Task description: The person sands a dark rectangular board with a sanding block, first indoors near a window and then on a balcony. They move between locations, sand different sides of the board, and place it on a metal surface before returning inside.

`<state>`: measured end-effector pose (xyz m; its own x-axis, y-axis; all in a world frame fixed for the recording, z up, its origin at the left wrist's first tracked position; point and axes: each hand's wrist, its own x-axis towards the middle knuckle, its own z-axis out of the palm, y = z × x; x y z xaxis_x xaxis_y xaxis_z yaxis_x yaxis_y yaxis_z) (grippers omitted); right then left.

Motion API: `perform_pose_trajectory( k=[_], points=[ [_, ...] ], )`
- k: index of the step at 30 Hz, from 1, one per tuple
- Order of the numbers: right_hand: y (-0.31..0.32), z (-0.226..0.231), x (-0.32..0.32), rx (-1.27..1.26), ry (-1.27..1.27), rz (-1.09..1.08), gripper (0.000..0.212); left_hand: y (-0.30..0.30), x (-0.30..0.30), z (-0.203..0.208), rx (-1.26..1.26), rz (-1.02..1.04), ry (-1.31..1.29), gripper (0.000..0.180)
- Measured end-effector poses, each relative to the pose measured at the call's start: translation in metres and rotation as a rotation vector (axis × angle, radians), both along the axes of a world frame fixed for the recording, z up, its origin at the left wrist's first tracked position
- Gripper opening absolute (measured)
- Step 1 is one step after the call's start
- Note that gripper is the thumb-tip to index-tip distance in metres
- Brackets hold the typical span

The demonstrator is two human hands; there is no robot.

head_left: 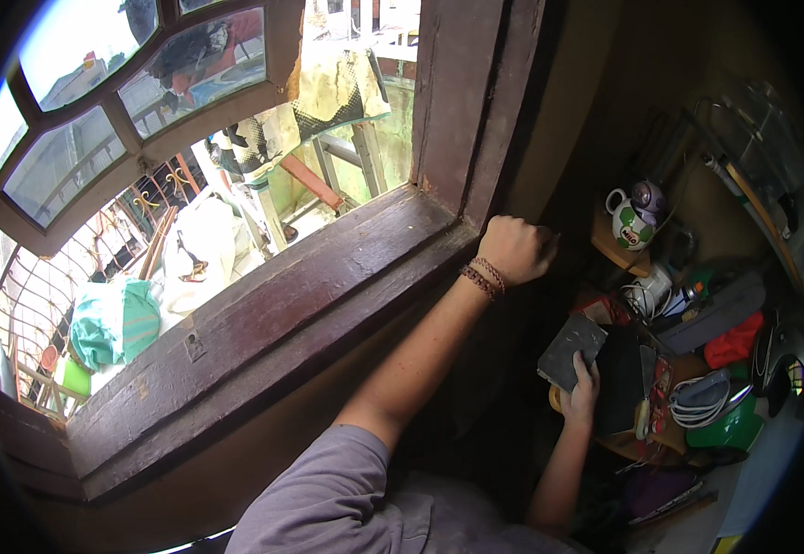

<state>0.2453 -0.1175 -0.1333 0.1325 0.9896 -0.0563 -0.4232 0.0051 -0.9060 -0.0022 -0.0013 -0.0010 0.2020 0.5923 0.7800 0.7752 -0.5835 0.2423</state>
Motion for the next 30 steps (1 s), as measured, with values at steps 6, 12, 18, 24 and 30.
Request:
perform_pose_trajectory(
  k=[6,12,18,24,30],
  points=[
    [0.0017,-0.0047,0.0026,-0.004,0.009,-0.009,0.038,0.0007,0.0004,-0.0006,0.001,0.006,0.008,0.030],
    [0.0004,-0.0013,0.0003,-0.006,0.004,-0.011,0.039,0.0011,0.0001,-0.0006,-0.013,0.005,0.017,0.029],
    [0.0008,-0.0017,0.0011,-0.002,0.009,0.004,0.040,0.0020,0.0003,-0.0016,0.001,0.002,0.007,0.029],
    [0.0010,-0.0024,0.0023,0.009,0.013,0.008,0.040,0.0011,0.0005,-0.0008,0.008,-0.005,0.000,0.029],
    [-0.0009,0.0037,-0.0020,0.004,-0.007,-0.010,0.040,0.0005,0.0000,-0.0005,-0.047,0.006,0.018,0.032]
  ],
)
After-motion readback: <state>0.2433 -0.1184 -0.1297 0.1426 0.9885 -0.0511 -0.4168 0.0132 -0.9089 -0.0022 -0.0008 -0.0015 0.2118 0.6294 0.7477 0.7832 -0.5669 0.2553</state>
